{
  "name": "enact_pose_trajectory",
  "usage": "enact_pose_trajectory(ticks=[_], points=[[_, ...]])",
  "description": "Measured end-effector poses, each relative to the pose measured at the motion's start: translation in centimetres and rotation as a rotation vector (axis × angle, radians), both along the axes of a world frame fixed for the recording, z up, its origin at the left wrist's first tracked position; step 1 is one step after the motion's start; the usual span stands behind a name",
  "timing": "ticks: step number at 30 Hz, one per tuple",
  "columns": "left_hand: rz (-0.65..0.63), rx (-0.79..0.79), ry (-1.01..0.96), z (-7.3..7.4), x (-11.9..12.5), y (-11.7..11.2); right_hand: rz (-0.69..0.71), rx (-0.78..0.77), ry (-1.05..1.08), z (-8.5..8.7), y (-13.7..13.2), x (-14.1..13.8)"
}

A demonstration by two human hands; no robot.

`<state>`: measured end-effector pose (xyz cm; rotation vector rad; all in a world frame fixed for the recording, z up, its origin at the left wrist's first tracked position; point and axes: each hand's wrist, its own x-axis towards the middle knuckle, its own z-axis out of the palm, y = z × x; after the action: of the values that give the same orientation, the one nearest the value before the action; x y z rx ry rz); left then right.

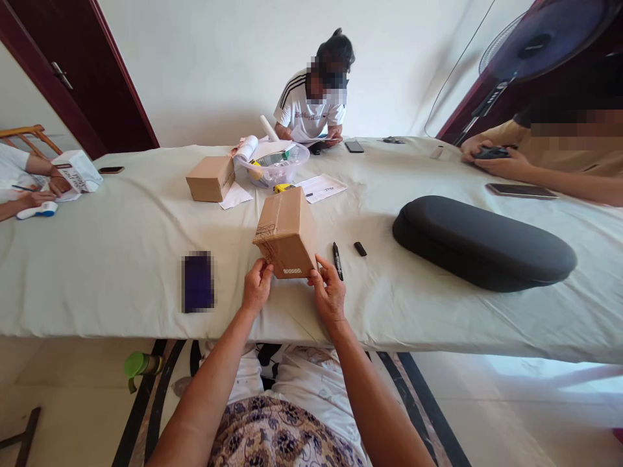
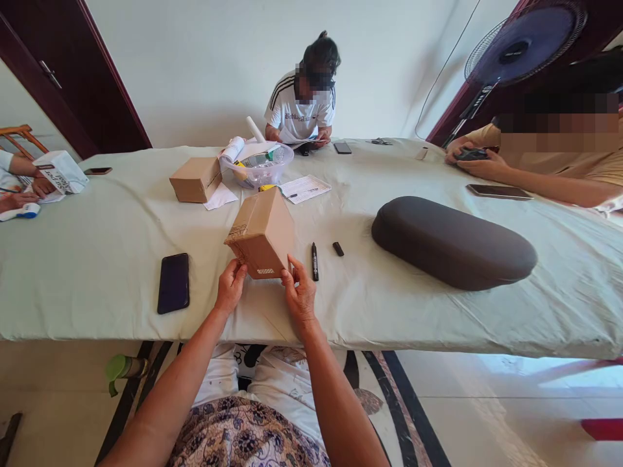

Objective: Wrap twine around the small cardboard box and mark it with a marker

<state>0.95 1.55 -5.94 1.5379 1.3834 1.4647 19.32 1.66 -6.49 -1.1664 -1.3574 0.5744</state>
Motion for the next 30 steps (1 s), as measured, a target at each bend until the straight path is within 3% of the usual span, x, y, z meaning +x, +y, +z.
enact_pose_trajectory(ticks=[9, 16, 23, 30], points=[[0.089, 0.138, -0.304, -0.3, -0.5, 0.4, 0.016, 0.073, -0.095, -0.2, -0.1, 0.2], [0.118, 0.103, -0.205, -0.6, -1.2, 0.7, -0.011, 0.097, -0.053, 0.0, -0.1, 0.2], [0.267, 0.169, -0.143, -0.6, -1.3, 0.7, 0.026, 0.085, -0.007, -0.2, 0.0, 0.0], [0.256, 0.190, -0.083, -0.1, -1.1, 0.3, -0.025, 0.152, 0.012, -0.1, 0.0, 0.1]])
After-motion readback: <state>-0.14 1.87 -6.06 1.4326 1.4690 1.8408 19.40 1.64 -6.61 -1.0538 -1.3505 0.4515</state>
